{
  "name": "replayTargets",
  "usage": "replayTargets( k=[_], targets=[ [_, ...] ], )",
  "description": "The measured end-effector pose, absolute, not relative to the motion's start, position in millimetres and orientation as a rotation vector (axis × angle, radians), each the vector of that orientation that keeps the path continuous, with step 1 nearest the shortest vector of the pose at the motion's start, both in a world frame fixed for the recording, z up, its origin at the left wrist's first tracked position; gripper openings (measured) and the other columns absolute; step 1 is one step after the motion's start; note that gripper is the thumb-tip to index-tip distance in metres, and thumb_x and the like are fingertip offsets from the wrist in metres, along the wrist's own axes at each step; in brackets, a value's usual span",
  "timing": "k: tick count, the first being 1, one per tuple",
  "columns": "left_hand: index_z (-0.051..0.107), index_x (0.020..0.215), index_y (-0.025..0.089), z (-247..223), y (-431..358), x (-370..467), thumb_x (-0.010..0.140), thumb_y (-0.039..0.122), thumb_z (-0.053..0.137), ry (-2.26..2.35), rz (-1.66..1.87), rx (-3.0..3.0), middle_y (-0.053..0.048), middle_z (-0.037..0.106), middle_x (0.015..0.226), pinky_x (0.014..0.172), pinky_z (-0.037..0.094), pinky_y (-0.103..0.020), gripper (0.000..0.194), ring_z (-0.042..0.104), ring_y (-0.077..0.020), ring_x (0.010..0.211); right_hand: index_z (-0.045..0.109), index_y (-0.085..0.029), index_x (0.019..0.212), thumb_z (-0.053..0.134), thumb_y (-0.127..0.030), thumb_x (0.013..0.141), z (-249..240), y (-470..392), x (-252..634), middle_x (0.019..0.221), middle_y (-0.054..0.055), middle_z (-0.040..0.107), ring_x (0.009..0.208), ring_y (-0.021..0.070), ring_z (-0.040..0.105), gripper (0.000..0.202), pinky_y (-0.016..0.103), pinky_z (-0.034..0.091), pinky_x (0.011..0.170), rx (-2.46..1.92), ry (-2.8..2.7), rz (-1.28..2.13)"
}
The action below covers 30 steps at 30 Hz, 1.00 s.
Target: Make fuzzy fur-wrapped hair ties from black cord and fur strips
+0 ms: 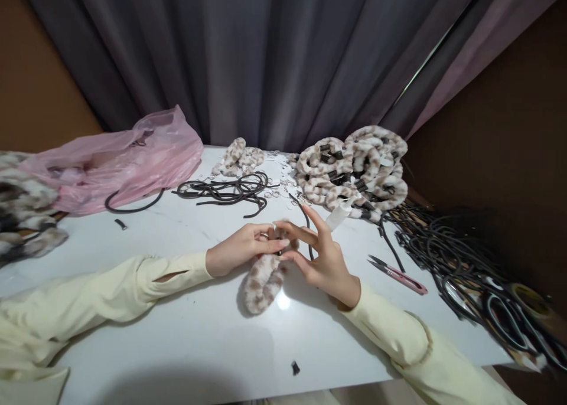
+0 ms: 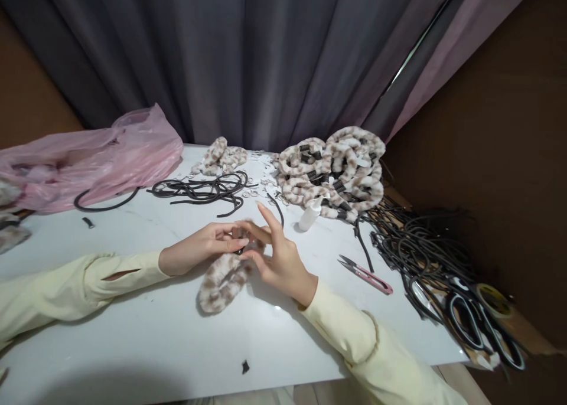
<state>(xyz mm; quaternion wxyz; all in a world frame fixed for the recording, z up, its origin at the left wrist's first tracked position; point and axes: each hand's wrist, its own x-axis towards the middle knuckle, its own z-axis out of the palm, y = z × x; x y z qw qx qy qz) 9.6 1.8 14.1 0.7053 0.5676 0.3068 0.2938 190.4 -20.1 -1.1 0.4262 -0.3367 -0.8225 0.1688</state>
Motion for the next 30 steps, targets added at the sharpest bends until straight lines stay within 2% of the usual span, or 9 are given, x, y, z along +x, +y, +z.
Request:
replayTargets(
  k=[3, 5, 8, 10, 12, 14, 17, 22, 30],
  targets=[
    [0.06, 0.098, 0.012, 8, 3, 8, 0.075, 0.033, 0.065, 0.709, 0.604, 1.126, -0.002, 0.057, 0.076, 0.055, 0.038, -0.02, 0.031, 0.051, -0.009, 0.061, 0.009, -0.025, 0.141, 0.058, -0.019, 0.083, -2, -19, 189, 0.118, 0.009, 0.062, 0.097, 0.0171, 0.062, 0.075, 0.033, 0.051, 0.084, -0.835, -2.053, 0.423],
    [0.059, 0.097, 0.015, 4, 6, 7, 0.075, 0.038, 0.065, 0.752, 0.551, 1.068, 0.003, 0.052, 0.066, 0.042, 0.025, -0.018, 0.033, 0.038, -0.0037, 0.046, 0.013, -0.027, 0.14, 0.057, -0.018, 0.083, -2, -20, 189, 0.114, 0.008, 0.064, 0.093, 0.016, 0.063, 0.072, 0.031, 0.052, 0.081, -0.81, -2.038, 0.384],
    [0.056, 0.092, 0.016, 0, 10, 6, 0.074, 0.041, 0.065, 0.766, 0.546, 1.006, 0.005, 0.048, 0.062, 0.037, 0.009, -0.019, 0.032, 0.021, -0.001, 0.038, 0.029, -0.027, 0.134, 0.053, -0.015, 0.085, 2, -22, 191, 0.1, 0.005, 0.068, 0.088, 0.0163, 0.064, 0.056, 0.032, 0.051, 0.08, -0.794, -1.975, 0.263],
    [0.053, 0.088, 0.016, 0, 12, 5, 0.075, 0.04, 0.066, 0.751, 0.575, 0.983, 0.003, 0.051, 0.065, 0.037, 0.006, -0.019, 0.03, 0.019, -0.0007, 0.039, 0.05, -0.024, 0.114, 0.054, -0.016, 0.084, 6, -23, 192, 0.083, 0.004, 0.067, 0.076, 0.0169, 0.063, 0.031, 0.031, 0.051, 0.071, -0.829, -1.934, 0.173],
    [0.052, 0.087, 0.016, 1, 12, 5, 0.075, 0.04, 0.065, 0.74, 0.585, 0.976, 0.003, 0.051, 0.065, 0.037, 0.006, -0.018, 0.03, 0.019, -0.0005, 0.038, 0.058, -0.021, 0.087, 0.056, -0.021, 0.083, 10, -23, 192, 0.067, 0.003, 0.061, 0.063, 0.0157, 0.057, 0.004, 0.029, 0.047, 0.06, -0.897, -1.936, 0.164],
    [0.051, 0.087, 0.016, 2, 11, 6, 0.076, 0.042, 0.064, 0.737, 0.574, 0.98, 0.007, 0.042, 0.056, 0.037, 0.008, -0.017, 0.031, 0.018, -0.0007, 0.038, 0.055, -0.019, 0.072, 0.057, -0.028, 0.083, 12, -22, 190, 0.06, 0.002, 0.056, 0.055, 0.0132, 0.051, 0.014, 0.026, 0.042, 0.053, -0.973, -2.005, 0.265],
    [0.051, 0.089, 0.017, 2, 8, 7, 0.074, 0.042, 0.065, 0.741, 0.559, 0.996, 0.009, 0.032, 0.051, 0.038, 0.012, -0.015, 0.032, 0.022, -0.001, 0.038, 0.05, -0.018, 0.065, 0.053, -0.032, 0.085, 12, -21, 186, 0.057, 0.0, 0.052, 0.051, 0.0103, 0.046, 0.024, 0.023, 0.036, 0.05, -1.05, -2.164, 0.414],
    [0.052, 0.089, 0.016, 2, 7, 8, 0.074, 0.043, 0.065, 0.772, 0.537, 0.99, 0.007, 0.04, 0.057, 0.039, 0.016, -0.013, 0.034, 0.029, -0.0009, 0.041, 0.046, -0.018, 0.069, 0.039, -0.018, 0.088, 7, -17, 188, 0.06, 0.0, 0.048, 0.054, 0.0111, 0.044, 0.02, 0.022, 0.034, 0.052, -0.993, -2.357, 0.432],
    [0.05, 0.096, 0.017, 0, 11, 6, 0.077, 0.041, 0.063, 0.69, 0.494, 0.951, 0.005, 0.046, 0.059, 0.037, 0.011, -0.013, 0.034, 0.027, -0.0009, 0.04, 0.048, -0.017, 0.078, 0.038, -0.007, 0.079, -2, -10, 196, 0.069, 0.005, 0.053, 0.061, 0.0152, 0.046, 0.014, 0.024, 0.036, 0.054, -0.956, -2.451, 0.204]
  ],
)
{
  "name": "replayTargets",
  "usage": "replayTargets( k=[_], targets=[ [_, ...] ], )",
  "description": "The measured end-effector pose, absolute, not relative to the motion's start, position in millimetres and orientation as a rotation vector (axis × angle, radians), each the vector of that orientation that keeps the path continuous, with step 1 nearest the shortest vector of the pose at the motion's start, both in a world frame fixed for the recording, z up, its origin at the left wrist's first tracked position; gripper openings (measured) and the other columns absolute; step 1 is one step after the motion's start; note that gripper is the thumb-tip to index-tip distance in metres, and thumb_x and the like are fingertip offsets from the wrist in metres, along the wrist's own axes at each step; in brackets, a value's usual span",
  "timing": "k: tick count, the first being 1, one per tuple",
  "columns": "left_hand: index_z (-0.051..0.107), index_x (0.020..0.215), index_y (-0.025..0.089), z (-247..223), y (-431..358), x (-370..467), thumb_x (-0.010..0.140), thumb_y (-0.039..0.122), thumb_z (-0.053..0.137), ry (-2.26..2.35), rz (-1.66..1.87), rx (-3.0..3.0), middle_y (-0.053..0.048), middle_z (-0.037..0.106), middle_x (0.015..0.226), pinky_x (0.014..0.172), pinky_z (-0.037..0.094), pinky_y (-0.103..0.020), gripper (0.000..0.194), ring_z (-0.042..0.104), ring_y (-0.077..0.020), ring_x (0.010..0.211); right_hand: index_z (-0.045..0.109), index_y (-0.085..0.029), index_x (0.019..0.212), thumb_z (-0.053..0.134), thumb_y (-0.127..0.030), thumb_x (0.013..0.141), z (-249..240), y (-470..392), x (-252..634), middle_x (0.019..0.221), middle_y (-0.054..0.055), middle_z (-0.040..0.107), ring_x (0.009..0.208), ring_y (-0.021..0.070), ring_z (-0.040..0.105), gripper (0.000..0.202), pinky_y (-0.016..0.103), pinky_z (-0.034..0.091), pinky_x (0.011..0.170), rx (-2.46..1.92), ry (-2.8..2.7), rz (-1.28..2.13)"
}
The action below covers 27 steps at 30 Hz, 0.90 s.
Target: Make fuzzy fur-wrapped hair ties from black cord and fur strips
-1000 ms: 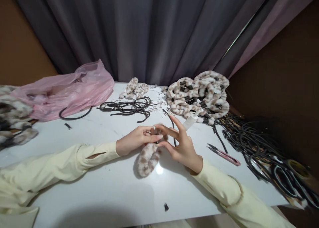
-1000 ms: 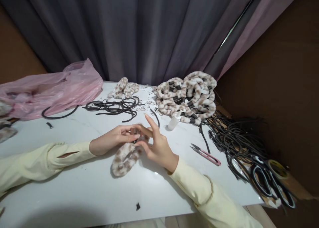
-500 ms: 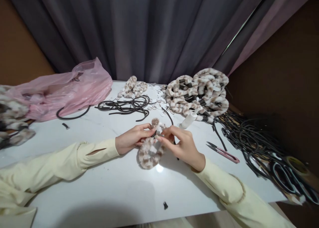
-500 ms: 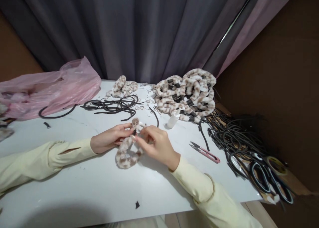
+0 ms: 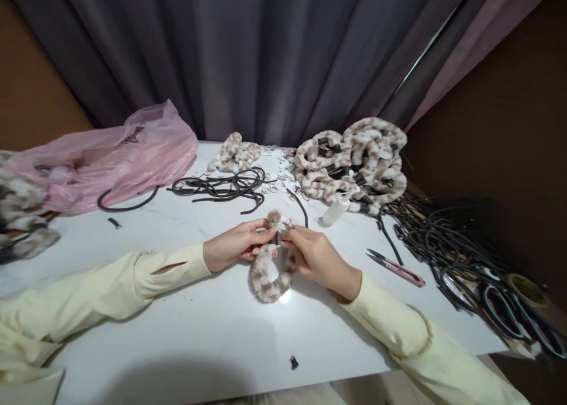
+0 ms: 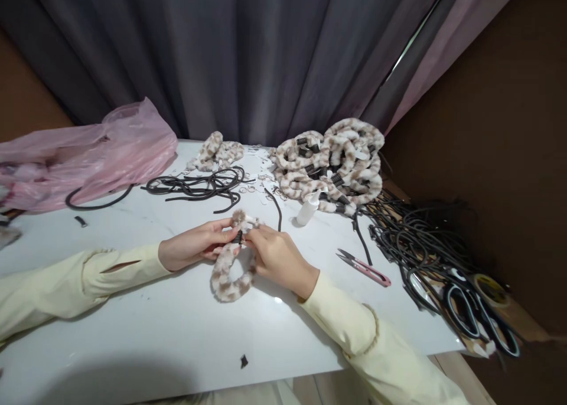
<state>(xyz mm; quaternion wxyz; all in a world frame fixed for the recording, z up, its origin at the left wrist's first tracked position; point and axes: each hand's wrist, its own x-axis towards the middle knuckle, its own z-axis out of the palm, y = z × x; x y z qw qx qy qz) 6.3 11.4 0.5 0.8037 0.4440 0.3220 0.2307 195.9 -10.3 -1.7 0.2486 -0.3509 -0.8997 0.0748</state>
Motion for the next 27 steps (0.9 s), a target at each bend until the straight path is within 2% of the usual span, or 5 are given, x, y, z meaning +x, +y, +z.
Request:
replayTargets(
  k=[8, 10, 13, 15, 27],
  targets=[
    [0.05, 0.09, 0.016, 12, 10, 8, 0.078, 0.039, 0.061, 0.832, 0.54, 1.026, 0.005, 0.05, 0.056, 0.033, 0.011, -0.013, 0.028, 0.025, 0.0008, 0.033, 0.048, -0.018, 0.076, 0.038, -0.014, 0.086, 1, -14, 195, 0.065, 0.003, 0.051, 0.058, 0.0155, 0.046, 0.015, 0.026, 0.036, 0.052, -1.057, -2.37, 0.179],
    [0.05, 0.083, 0.016, 18, 10, 8, 0.077, 0.038, 0.061, 0.865, 0.533, 1.114, 0.004, 0.053, 0.054, 0.032, 0.018, -0.013, 0.025, 0.033, -0.0015, 0.033, 0.05, -0.018, 0.086, 0.041, -0.014, 0.086, 7, -14, 197, 0.077, 0.007, 0.057, 0.071, 0.0181, 0.051, 0.01, 0.029, 0.042, 0.061, -0.977, -2.299, 0.151],
    [0.051, 0.078, 0.016, 27, 6, 8, 0.077, 0.036, 0.059, 0.9, 0.481, 1.341, 0.003, 0.056, 0.049, 0.038, 0.036, -0.018, 0.021, 0.046, -0.0078, 0.036, 0.047, -0.018, 0.111, 0.044, -0.01, 0.083, 17, -15, 200, 0.116, 0.013, 0.054, 0.101, 0.0237, 0.048, 0.03, 0.039, 0.042, 0.083, -0.795, -2.342, 0.044],
    [0.052, 0.077, 0.017, 32, 2, 8, 0.076, 0.033, 0.057, 0.948, 0.472, 1.492, 0.005, 0.053, 0.043, 0.041, 0.04, -0.021, 0.018, 0.049, -0.0109, 0.037, 0.045, -0.018, 0.119, 0.045, -0.008, 0.081, 22, -16, 201, 0.124, 0.012, 0.05, 0.103, 0.0241, 0.045, 0.039, 0.041, 0.041, 0.085, -0.709, -2.456, -0.008],
    [0.047, 0.07, 0.018, 40, -16, 6, 0.077, 0.023, 0.046, 1.155, 0.419, 2.016, 0.005, 0.05, 0.051, 0.047, 0.033, -0.021, 0.008, 0.05, -0.011, 0.048, 0.055, -0.011, 0.097, 0.039, -0.002, 0.085, 12, -17, 192, 0.092, 0.008, 0.065, 0.096, 0.0222, 0.048, 0.021, 0.035, 0.031, 0.078, -0.603, -2.543, -0.279]
  ],
)
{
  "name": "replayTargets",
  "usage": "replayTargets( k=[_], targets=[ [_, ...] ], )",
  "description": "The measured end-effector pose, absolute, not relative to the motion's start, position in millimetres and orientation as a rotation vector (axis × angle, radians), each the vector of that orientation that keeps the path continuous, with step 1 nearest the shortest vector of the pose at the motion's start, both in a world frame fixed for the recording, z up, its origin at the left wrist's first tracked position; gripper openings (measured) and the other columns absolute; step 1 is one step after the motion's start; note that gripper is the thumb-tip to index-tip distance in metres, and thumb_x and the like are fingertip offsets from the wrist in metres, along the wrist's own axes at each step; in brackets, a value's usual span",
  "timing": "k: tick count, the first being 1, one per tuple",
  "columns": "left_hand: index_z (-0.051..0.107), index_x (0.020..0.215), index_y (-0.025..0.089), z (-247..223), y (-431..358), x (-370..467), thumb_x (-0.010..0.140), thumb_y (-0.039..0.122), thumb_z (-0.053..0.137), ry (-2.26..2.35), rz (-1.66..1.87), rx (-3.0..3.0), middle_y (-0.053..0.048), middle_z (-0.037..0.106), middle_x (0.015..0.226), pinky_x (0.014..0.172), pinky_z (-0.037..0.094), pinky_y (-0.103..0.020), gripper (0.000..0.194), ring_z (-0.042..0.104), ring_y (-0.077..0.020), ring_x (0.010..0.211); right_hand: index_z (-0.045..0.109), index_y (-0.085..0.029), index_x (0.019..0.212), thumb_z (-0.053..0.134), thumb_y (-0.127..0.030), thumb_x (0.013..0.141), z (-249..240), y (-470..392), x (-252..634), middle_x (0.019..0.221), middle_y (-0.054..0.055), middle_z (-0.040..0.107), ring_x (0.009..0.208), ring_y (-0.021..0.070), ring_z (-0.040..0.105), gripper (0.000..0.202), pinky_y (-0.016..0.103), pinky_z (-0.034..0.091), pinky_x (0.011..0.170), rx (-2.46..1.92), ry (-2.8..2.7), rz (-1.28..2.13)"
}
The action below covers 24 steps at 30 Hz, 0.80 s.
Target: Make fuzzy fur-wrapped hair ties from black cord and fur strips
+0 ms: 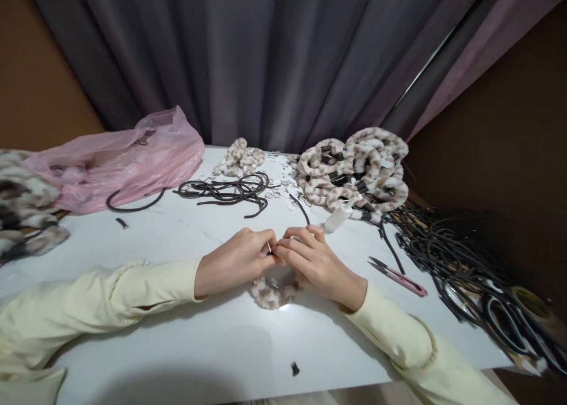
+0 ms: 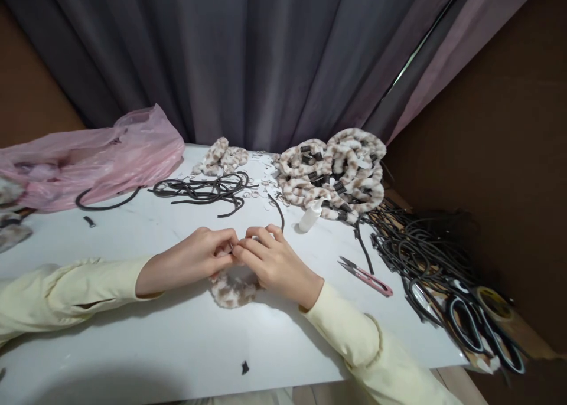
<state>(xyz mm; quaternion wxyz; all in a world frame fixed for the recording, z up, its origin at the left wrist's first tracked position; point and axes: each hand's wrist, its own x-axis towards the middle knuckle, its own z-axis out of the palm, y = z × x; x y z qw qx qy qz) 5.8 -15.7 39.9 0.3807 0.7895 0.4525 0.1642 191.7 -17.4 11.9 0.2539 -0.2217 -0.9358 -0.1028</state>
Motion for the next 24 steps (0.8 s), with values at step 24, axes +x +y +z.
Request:
replayTargets(
  k=[24],
  targets=[
    [0.055, 0.089, 0.013, 48, 4, -6, 0.079, 0.029, 0.061, 0.81, 0.408, 1.363, -0.002, 0.066, 0.07, 0.064, 0.05, -0.025, 0.02, 0.063, -0.0124, 0.063, 0.055, -0.014, 0.105, 0.039, 0.0, 0.081, 6, -15, 196, 0.088, 0.008, 0.065, 0.084, 0.0185, 0.055, 0.032, 0.034, 0.037, 0.07, -0.538, -2.252, -0.191]
  ],
)
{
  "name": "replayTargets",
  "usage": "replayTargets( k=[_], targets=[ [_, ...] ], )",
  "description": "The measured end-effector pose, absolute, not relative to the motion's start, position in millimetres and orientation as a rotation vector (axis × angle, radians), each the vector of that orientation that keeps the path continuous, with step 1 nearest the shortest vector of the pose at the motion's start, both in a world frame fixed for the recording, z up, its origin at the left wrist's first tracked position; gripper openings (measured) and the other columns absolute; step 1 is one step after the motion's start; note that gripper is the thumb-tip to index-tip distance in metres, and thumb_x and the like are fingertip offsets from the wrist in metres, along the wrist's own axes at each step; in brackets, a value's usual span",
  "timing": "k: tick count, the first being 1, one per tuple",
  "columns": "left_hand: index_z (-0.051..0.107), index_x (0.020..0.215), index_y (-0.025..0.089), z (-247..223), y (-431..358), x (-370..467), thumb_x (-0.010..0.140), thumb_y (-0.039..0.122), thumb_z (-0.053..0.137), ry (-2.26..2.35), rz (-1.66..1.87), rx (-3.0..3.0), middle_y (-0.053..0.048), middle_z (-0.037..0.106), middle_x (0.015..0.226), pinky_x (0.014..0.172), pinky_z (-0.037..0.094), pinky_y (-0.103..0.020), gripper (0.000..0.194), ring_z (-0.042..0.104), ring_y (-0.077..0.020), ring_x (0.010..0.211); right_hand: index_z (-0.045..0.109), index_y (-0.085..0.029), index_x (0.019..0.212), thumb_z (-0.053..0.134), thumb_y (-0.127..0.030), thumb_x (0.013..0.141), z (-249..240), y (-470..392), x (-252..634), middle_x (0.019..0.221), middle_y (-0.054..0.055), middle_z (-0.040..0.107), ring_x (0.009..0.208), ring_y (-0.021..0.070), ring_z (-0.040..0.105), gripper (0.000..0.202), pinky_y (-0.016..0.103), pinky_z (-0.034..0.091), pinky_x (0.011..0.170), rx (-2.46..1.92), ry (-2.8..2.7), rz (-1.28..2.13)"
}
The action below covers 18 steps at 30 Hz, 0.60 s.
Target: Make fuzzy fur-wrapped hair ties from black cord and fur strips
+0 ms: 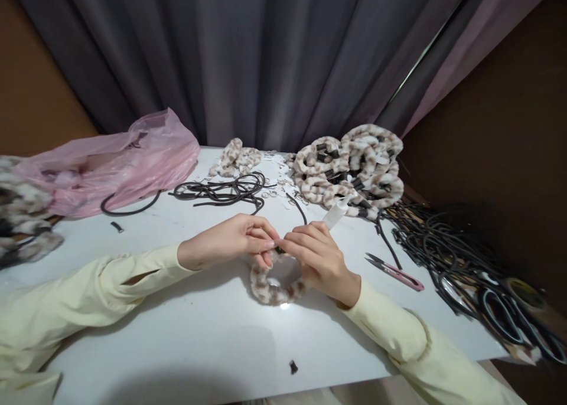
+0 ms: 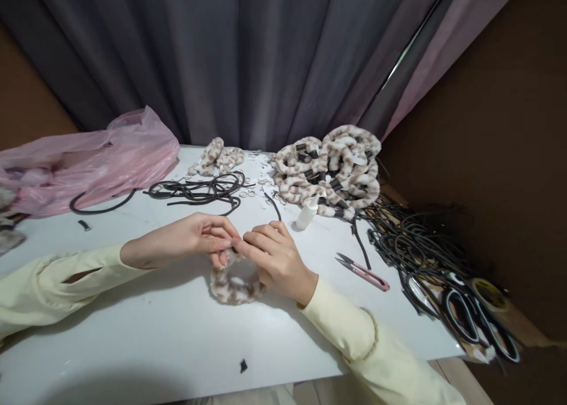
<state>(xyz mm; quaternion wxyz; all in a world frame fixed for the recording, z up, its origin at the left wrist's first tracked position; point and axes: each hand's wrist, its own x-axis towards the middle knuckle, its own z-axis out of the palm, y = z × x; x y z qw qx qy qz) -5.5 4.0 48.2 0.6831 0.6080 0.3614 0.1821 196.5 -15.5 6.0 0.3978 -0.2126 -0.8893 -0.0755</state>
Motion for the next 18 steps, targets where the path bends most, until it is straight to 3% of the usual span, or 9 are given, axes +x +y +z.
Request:
replayTargets(
  k=[5, 9, 14, 18],
  targets=[
    [0.056, 0.073, 0.012, 39, 5, -2, 0.071, 0.018, 0.065, 0.811, 0.417, 1.177, 0.002, 0.059, 0.058, 0.053, 0.043, -0.018, 0.011, 0.053, -0.0062, 0.051, 0.061, -0.014, 0.1, 0.042, -0.01, 0.088, 11, -18, 196, 0.083, 0.008, 0.065, 0.077, 0.016, 0.054, 0.023, 0.033, 0.039, 0.067, -0.457, -2.272, -0.454],
    [0.057, 0.066, 0.011, 35, 2, 2, 0.063, 0.009, 0.062, 0.849, 0.422, 1.044, 0.004, 0.054, 0.052, 0.046, 0.035, -0.016, 0.006, 0.045, -0.0037, 0.045, 0.063, -0.011, 0.099, 0.054, -0.007, 0.082, 10, -18, 196, 0.083, 0.008, 0.065, 0.075, 0.0148, 0.055, 0.019, 0.031, 0.041, 0.067, -0.392, -2.269, -0.585],
    [0.056, 0.062, 0.012, 32, 2, 4, 0.06, 0.013, 0.067, 0.855, 0.377, 1.005, 0.005, 0.049, 0.048, 0.043, 0.028, -0.017, 0.011, 0.039, -0.004, 0.043, 0.062, -0.011, 0.105, 0.06, -0.008, 0.079, 10, -17, 197, 0.083, 0.009, 0.065, 0.067, 0.0138, 0.053, 0.026, 0.029, 0.041, 0.059, -0.298, -2.35, -0.726],
    [0.058, 0.062, 0.011, 35, 6, 2, 0.067, 0.024, 0.067, 0.781, 0.385, 1.049, 0.003, 0.049, 0.056, 0.051, 0.033, -0.019, 0.017, 0.04, -0.0061, 0.051, 0.063, -0.009, 0.099, 0.055, -0.006, 0.081, 14, -16, 199, 0.082, 0.01, 0.064, 0.065, 0.0135, 0.051, 0.02, 0.029, 0.042, 0.058, -0.311, -2.354, -0.755]
  ],
)
